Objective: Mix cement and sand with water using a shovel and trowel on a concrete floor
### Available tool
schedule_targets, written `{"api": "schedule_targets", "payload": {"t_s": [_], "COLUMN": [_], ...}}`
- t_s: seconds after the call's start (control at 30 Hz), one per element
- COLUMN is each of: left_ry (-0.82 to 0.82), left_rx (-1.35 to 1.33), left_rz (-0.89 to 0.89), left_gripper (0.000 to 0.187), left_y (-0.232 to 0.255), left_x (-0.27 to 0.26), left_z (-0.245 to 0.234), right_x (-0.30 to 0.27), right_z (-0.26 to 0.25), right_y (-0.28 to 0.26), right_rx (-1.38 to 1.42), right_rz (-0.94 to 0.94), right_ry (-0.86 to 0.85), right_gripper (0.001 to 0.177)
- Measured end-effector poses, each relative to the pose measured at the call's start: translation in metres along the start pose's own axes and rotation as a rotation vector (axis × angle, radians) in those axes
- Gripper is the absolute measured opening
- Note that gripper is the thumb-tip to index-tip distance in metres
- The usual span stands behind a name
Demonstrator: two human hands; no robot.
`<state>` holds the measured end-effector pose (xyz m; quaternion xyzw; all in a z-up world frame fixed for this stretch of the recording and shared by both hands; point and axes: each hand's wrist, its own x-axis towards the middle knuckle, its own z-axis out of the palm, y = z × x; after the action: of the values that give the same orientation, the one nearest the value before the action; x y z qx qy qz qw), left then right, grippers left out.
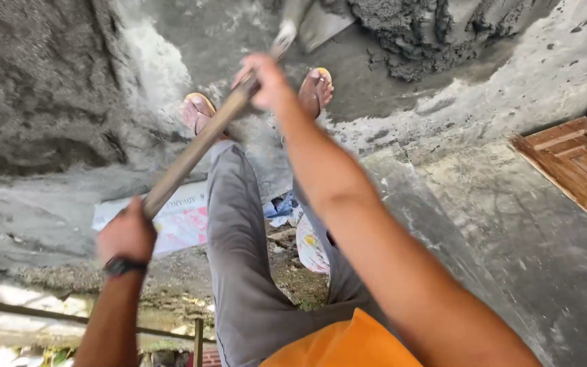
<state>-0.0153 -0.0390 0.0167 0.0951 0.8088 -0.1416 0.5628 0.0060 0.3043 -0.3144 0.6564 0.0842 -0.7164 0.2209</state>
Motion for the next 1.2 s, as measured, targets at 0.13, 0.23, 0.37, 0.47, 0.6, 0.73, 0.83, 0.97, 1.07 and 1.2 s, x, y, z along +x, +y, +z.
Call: {"api": "schedule_targets", "payload": {"t_s": [0.13, 0.23, 0.37, 0.47, 0.6, 0.73, 0.83, 0.97, 1.07, 1.2], "left_ry": [0.274, 0.245, 0.134, -0.013, -0.311, -0.458, -1.055, -1.631, -1.817, -1.855], "left_rx": [-0.043, -0.034, 0.023, 0.024, -0.078, -0.723, -1.085, -1.641, -1.817, -2.028], "left_rz": [0.114, 0.121, 0.085, 0.087, 0.137, 0.33, 0.245, 0.388, 0.332, 0.19], "left_gripper": [0.025, 0.018, 0.025, 0.039, 0.065, 0.053, 0.023, 0.013, 0.018, 0.024], "left_y": [0.049, 0.037, 0.007, -0.005, 0.0, 0.068, 0.144, 0.269, 0.311, 0.248], "left_x": [0.014, -0.006, -0.049, -0.062, -0.057, -0.08, -0.104, -0.097, -0.114, -0.15], "left_z": [0.054, 0.084, 0.089, 0.101, 0.137, 0.054, -0.026, -0.033, -0.058, -0.012], "right_x": [-0.025, -0.05, -0.094, -0.137, -0.185, -0.229, -0.319, -0.347, -0.353, -0.4], "right_z": [-0.024, -0.022, -0.029, -0.04, -0.089, -0.201, -0.192, -0.174, -0.167, -0.097], "right_y": [-0.038, -0.011, 0.038, 0.053, 0.054, 0.019, -0.038, -0.117, -0.151, -0.084], "right_rx": [0.135, 0.143, 0.075, 0.111, 0.159, -0.015, -0.316, -0.261, -0.132, -0.55], "right_rz": [-0.202, -0.186, -0.236, -0.255, -0.316, -0.465, -0.553, -0.732, -0.704, -0.58], "right_ry": [-0.01, 0.058, 0.109, 0.194, 0.37, 0.573, 0.838, 0.717, 0.626, 0.941], "right_gripper": [0.01, 0.003, 0.017, 0.018, 0.018, 0.026, 0.048, 0.043, 0.026, 0.059]}}
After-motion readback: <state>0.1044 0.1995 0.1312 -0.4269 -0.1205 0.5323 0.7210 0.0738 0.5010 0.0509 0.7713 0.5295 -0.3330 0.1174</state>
